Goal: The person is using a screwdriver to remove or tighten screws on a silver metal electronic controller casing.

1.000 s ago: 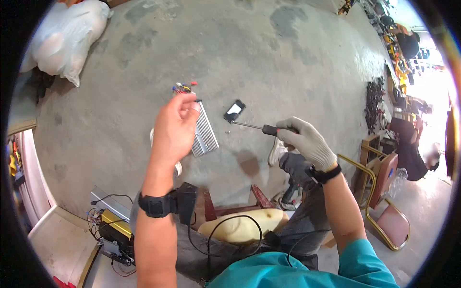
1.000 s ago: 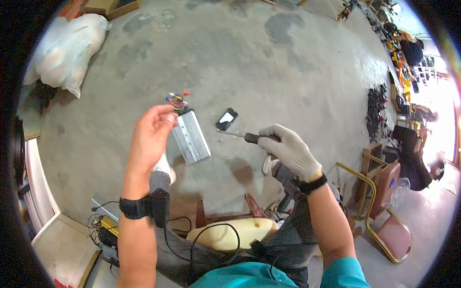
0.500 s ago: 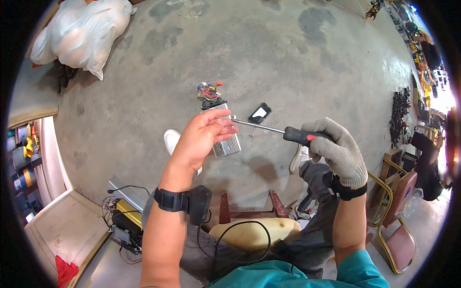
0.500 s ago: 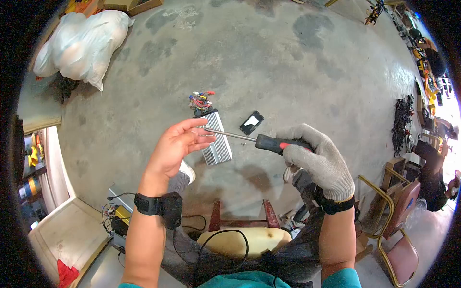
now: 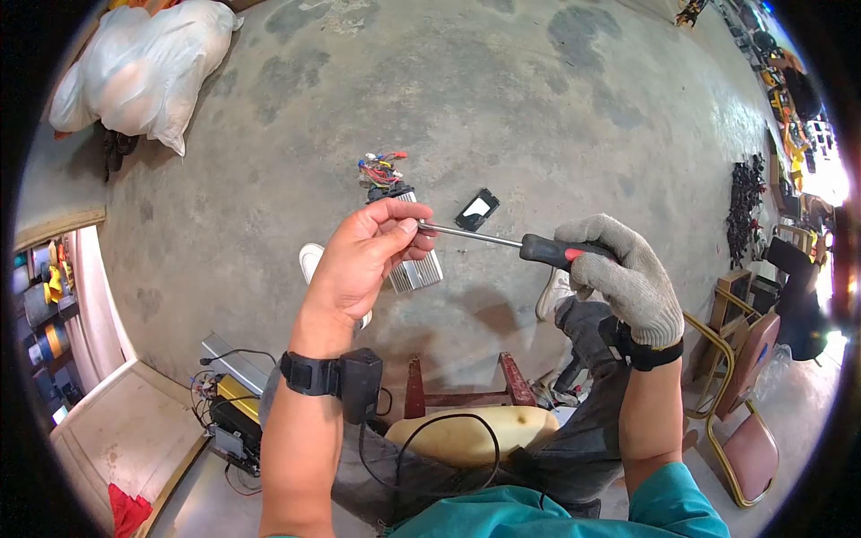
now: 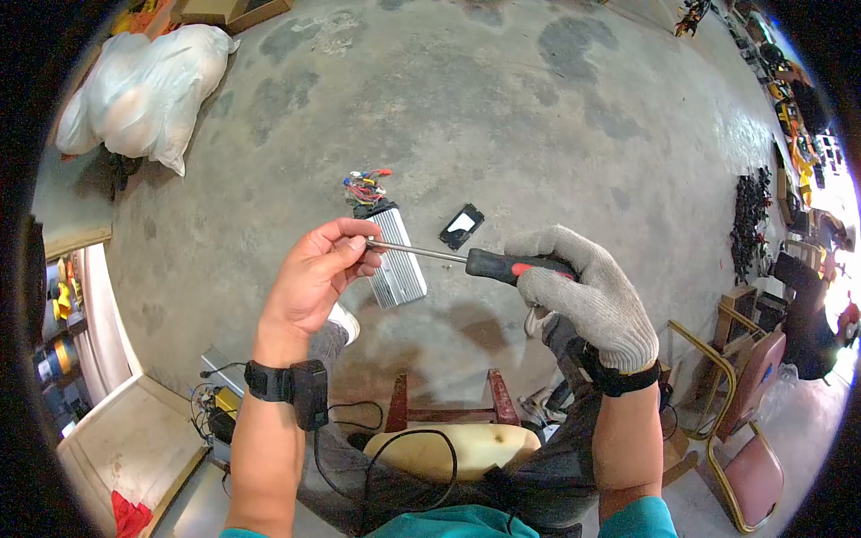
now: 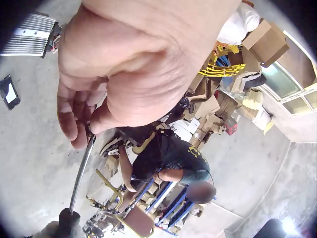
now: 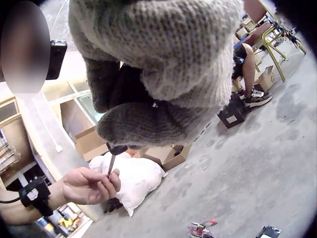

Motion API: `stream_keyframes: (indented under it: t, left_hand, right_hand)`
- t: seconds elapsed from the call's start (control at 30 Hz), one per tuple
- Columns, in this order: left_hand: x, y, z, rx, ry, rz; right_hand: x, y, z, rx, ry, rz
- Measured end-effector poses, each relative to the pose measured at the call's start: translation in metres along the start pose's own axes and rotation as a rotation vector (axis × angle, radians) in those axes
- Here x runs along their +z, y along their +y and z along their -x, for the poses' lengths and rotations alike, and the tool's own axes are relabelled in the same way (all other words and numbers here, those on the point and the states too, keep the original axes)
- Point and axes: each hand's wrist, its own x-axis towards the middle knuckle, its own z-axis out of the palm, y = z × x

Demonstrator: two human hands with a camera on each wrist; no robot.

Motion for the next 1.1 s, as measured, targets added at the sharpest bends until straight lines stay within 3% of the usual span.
stream_keyframes:
  t: [1.1]
  left_hand:
    - [0.009, 0.003, 0.004, 0.022, 0.005, -0.157]
  right_hand:
    - [-0.01, 0.01, 0.004, 0.027, -0.012, -0.063]
